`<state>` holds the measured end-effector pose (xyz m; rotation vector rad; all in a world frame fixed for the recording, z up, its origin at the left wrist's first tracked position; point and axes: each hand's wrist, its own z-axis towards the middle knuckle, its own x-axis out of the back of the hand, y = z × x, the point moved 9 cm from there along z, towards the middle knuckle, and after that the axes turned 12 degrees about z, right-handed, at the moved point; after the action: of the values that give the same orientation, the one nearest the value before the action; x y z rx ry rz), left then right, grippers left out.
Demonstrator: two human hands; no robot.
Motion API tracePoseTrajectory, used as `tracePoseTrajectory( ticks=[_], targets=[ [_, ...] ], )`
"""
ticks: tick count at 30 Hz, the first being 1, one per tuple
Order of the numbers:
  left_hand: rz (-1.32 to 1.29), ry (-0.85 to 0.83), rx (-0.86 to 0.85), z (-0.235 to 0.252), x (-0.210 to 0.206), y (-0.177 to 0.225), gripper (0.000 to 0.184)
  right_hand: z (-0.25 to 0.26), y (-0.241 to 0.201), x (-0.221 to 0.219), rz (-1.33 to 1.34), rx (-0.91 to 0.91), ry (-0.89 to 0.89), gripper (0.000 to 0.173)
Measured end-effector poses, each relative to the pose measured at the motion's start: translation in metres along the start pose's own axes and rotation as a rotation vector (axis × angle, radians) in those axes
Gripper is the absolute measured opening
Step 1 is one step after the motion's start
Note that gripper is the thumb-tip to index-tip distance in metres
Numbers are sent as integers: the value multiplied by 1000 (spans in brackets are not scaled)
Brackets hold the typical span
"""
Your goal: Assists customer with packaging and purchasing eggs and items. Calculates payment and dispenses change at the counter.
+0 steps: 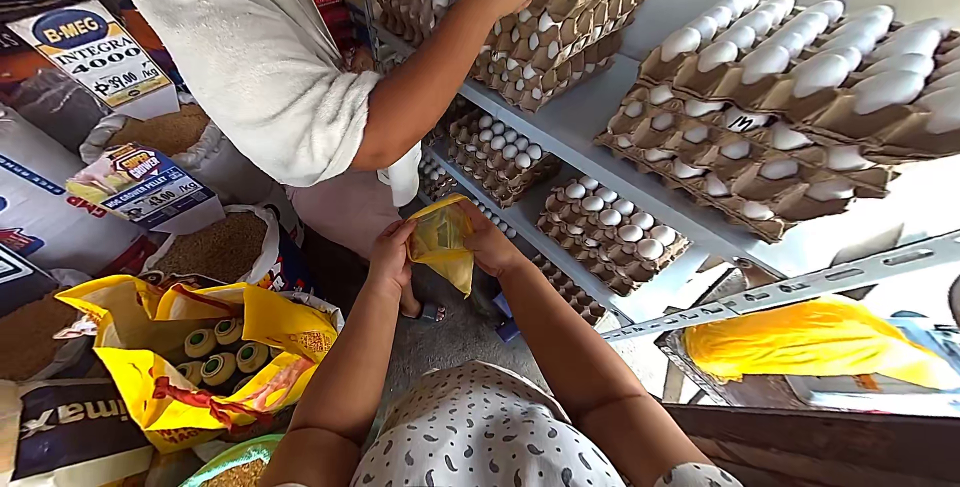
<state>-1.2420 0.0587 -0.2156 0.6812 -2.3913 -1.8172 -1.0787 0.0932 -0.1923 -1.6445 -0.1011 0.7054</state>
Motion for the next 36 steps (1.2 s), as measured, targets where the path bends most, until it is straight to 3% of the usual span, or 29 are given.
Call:
tracePoseTrajectory(
  ticks=[8,12,18,27,36],
  targets=[
    [-164,-69,-11,12,-1,14,18,19,-12,-13,16,9,-49,100],
    [-257,-99,-41,9,3,20,15,22,-23,-28,7,64,-93,89],
    [-377,-70,-64,6,14,15,31,16,-21,-44,-18,56,-173,94],
    [-436,-198,-136,5,19,7,22,9,-17,-46,-72,-2,-102,104],
    [-421,-221,-109,6,18,-9,22,5,-9,-36,-88,2,-67,101]
  ],
)
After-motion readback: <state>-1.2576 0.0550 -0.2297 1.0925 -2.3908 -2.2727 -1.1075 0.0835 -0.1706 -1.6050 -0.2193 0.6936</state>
